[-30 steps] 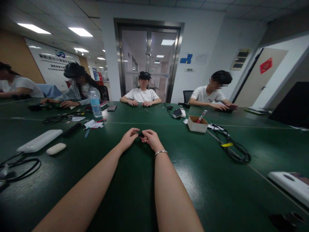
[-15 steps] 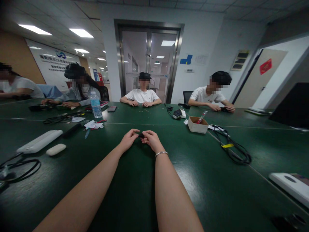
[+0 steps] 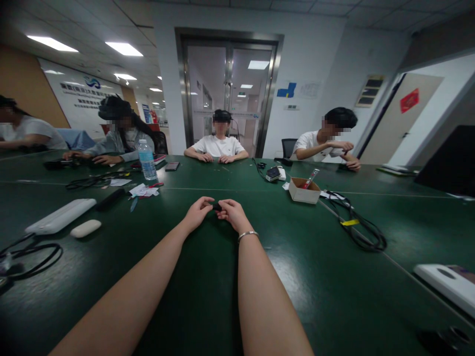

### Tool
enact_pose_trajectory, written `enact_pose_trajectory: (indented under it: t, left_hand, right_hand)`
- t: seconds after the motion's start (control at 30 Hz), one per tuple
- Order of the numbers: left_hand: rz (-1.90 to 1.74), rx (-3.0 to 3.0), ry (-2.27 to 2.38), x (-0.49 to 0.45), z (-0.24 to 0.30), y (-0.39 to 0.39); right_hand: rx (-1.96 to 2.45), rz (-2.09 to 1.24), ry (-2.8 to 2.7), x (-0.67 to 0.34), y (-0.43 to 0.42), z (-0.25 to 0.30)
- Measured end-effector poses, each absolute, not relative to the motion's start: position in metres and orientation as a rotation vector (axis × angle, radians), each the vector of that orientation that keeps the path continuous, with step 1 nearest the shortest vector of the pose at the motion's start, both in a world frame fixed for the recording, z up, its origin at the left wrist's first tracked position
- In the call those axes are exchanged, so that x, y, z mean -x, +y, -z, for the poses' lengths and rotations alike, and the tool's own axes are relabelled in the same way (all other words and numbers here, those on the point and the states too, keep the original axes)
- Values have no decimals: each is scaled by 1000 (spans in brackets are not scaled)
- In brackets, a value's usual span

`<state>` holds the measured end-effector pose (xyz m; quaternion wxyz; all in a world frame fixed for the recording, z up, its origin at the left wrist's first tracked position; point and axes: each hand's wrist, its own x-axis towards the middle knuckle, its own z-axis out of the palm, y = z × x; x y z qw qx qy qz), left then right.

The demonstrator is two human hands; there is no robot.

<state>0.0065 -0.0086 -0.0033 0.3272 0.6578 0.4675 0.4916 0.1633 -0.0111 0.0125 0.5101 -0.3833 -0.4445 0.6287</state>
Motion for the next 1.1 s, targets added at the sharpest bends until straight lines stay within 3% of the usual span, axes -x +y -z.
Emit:
enact_pose_trajectory:
  t: [0.9, 1.1]
  left_hand:
    - [-1422, -1691, 1172, -4, 1, -6]
    - [-1422, -1704, 1174, -3, 1, -6]
  right_hand:
    - [805, -1497, -1173, -167, -12, -11]
    - [945, -1482, -1199, -166, -12, -12]
